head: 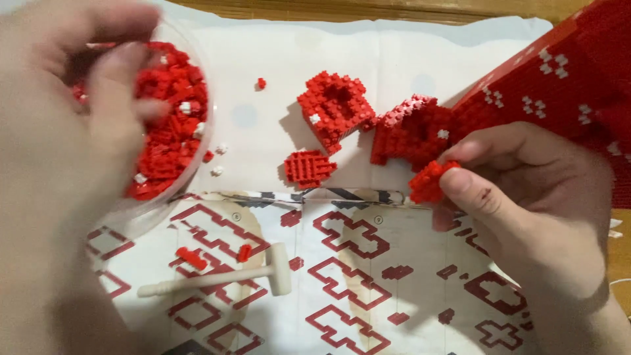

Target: Assembling small interlocking plastic blocks to build a red tower-like structure.

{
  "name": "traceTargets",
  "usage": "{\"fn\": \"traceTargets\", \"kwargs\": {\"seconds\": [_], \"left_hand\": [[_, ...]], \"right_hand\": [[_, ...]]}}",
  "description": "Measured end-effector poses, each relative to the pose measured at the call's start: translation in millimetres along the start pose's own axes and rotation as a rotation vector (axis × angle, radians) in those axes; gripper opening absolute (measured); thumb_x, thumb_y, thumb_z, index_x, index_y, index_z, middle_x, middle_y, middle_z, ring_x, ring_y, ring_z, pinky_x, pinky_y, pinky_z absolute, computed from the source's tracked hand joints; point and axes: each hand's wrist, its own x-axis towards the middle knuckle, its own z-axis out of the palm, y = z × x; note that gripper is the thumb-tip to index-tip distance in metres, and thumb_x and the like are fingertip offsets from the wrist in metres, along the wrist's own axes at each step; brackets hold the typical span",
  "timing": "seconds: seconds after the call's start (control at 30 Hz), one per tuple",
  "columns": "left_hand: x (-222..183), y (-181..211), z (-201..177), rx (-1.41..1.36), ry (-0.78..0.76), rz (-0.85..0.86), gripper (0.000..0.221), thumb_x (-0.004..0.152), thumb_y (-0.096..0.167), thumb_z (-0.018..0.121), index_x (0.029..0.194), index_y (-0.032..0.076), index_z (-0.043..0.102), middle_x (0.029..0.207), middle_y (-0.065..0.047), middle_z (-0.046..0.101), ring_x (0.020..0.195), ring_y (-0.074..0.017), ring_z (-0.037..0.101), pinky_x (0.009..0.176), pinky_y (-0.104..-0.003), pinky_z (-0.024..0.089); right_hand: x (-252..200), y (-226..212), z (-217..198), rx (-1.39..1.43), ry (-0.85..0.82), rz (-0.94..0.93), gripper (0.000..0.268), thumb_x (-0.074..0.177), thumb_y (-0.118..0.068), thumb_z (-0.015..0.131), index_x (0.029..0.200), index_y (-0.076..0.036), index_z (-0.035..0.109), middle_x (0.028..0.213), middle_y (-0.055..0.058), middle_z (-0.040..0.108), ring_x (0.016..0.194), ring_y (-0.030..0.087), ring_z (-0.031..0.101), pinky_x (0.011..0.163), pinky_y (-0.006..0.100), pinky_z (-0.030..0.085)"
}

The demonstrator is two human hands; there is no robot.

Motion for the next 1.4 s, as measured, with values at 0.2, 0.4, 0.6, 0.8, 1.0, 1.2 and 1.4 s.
{"fn": "traceTargets", "kwargs": {"seconds": [0.2,0.4,0.6,0.8,1.0,1.2,1.4], "left_hand": [[7.9,-35.4,-35.1,0.837,-0.439,-0.211,0.063,0.082,0.047,0.072,0.142,0.029,0.067,0.133,-0.014,0.07,0.118,-0.0435,0.065,0.095,-0.056,0.052],[13.8,15.5,-36.7,0.53,-0.458,-0.711,0.039,0.098,0.011,0.056,0.126,0.031,0.073,0.093,0.004,0.085,0.103,-0.0029,0.075,0.091,-0.034,0.055],[1.3,-3.9,-45.7,0.699,-0.239,-0.406,0.015,0.103,0.031,0.064,0.109,0.029,0.077,0.086,-0.01,0.077,0.087,-0.0412,0.067,0.077,-0.056,0.051],[-5.7,-21.0,-48.1,0.704,-0.142,-0.17,0.015,0.096,0.039,0.078,0.105,0.028,0.083,0.085,-0.007,0.077,0.079,-0.0323,0.07,0.084,-0.044,0.048],[-5.7,-16.9,-40.1,0.538,-0.039,-0.259,0.017,0.091,0.03,0.093,0.094,0.02,0.08,0.086,0.004,0.074,0.078,-0.0148,0.068,0.065,-0.033,0.047],[-3.6,-49.3,-26.8,0.41,-0.106,-0.206,0.03,0.102,-0.009,0.07,0.127,0.007,0.077,0.111,-0.019,0.07,0.073,-0.0283,0.062,0.065,-0.044,0.053],[-5.6,-94.7,-9.3,0.488,-0.21,0.105,0.05,0.093,0.002,0.079,0.142,-0.004,0.075,0.119,-0.027,0.073,0.106,-0.0436,0.065,0.099,-0.051,0.047]], "right_hand": [[6.0,7.4,-1.3,0.142,-0.158,-0.009,0.01,0.092,-0.003,0.066,0.098,0.001,0.059,0.099,0.028,0.077,0.061,0.026,0.062,0.053,0.035,0.052],[8.2,19.5,-11.8,0.293,-0.318,0.017,0.012,0.094,-0.006,0.068,0.102,-0.005,0.06,0.11,0.023,0.077,0.074,0.024,0.069,0.058,0.032,0.055],[10.9,27.9,-15.7,0.305,-0.266,0.04,0.02,0.09,-0.001,0.068,0.11,-0.002,0.066,0.115,0.029,0.074,0.116,0.037,0.076,0.074,0.039,0.068],[12.2,32.4,-19.5,0.435,-0.285,0.003,0.038,0.091,0.004,0.066,0.129,0.0,0.067,0.123,0.032,0.072,0.095,0.036,0.078,0.079,0.039,0.069],[10.0,27.7,-21.9,0.466,-0.213,-0.026,0.025,0.091,0.005,0.066,0.116,-0.001,0.069,0.127,0.033,0.07,0.097,0.034,0.074,0.08,0.037,0.066],[10.3,18.8,-21.3,0.379,-0.087,-0.002,0.026,0.095,0.011,0.062,0.119,0.002,0.066,0.102,0.025,0.075,0.095,0.033,0.08,0.079,0.035,0.072],[11.6,7.1,-11.1,0.358,-0.005,0.103,0.034,0.088,0.016,0.063,0.121,0.008,0.067,0.102,0.029,0.074,0.084,0.038,0.079,0.071,0.038,0.071]]}}
